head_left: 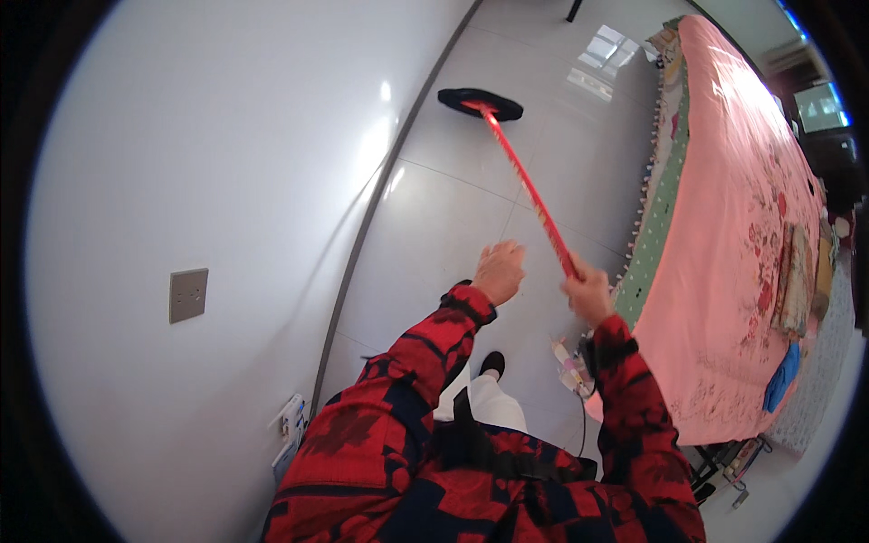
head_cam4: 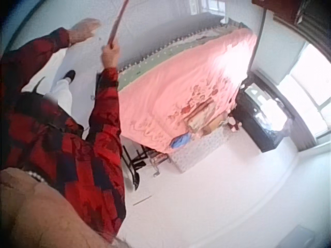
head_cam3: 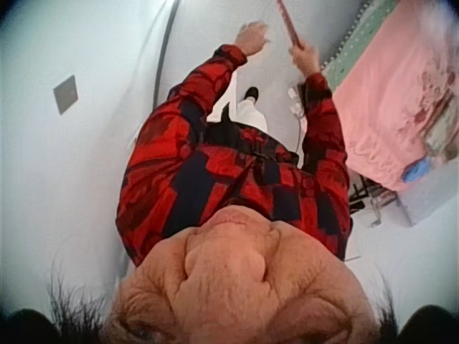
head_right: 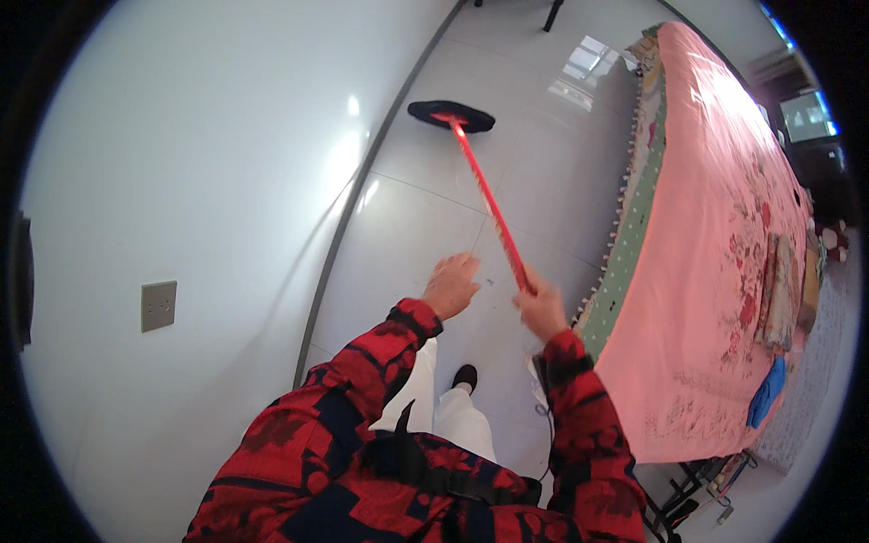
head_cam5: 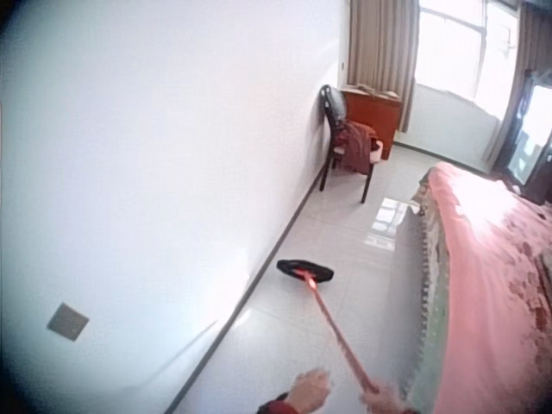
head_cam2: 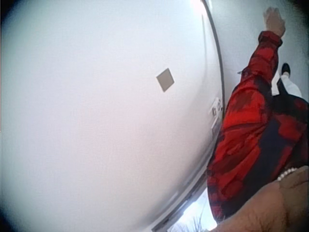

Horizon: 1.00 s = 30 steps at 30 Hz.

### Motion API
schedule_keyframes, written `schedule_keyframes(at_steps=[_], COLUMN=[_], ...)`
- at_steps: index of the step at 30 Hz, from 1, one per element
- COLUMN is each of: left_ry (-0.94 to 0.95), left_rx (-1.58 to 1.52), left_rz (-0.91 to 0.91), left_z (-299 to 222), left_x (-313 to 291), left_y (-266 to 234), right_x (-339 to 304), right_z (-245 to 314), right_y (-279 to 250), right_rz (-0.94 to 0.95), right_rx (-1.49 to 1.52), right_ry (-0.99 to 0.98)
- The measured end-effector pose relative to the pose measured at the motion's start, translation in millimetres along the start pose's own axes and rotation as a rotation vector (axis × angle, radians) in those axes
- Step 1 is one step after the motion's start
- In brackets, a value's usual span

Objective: The person sweeps the tiled floor of a bedroom using a red-handled broom. They move the broom back and forth across the floor, covering areas near a bed, a cabinet, and a foot bath machine.

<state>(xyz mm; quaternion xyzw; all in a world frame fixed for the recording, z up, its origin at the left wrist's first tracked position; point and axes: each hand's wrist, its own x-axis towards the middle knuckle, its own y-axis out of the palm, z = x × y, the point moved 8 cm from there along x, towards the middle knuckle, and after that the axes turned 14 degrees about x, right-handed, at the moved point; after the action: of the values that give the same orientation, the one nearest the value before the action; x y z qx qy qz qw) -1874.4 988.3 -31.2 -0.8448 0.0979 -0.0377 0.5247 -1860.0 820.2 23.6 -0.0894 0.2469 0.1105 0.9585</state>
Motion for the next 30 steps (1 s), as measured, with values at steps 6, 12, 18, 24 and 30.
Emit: schedule_keyframes(at_steps=[6,12,18,24,30], left_ry=[-0.384,-0.75,-0.716,-0.658,-0.655], left_rx=[-0.082,0.059,0.0,-0.139,-0.258], left_rz=[0.448,0.594,0.467,0.398,0.392], left_z=[179.7,289.7,287.5,252.7,217.7], left_x=[-136.3,-308.0,-331.4,-258.2,-212.3], left_y=[52.6,60.5,68.6,75.0,61.7], right_x=[157.1,263.0,296.3,269.8,210.4], right_z=[69.9,114.9,110.2,93.0,51.7], right_y=[39.7,77.4,102.9,107.8,111.3], right_rz=[-0.061,-0.066,-0.049,0.048,0.166], right_rx=[0.016,-0.094,-0.195,-0.538,-0.729], right_ry=[0.092,0.075,0.119,-0.058,-0.109])
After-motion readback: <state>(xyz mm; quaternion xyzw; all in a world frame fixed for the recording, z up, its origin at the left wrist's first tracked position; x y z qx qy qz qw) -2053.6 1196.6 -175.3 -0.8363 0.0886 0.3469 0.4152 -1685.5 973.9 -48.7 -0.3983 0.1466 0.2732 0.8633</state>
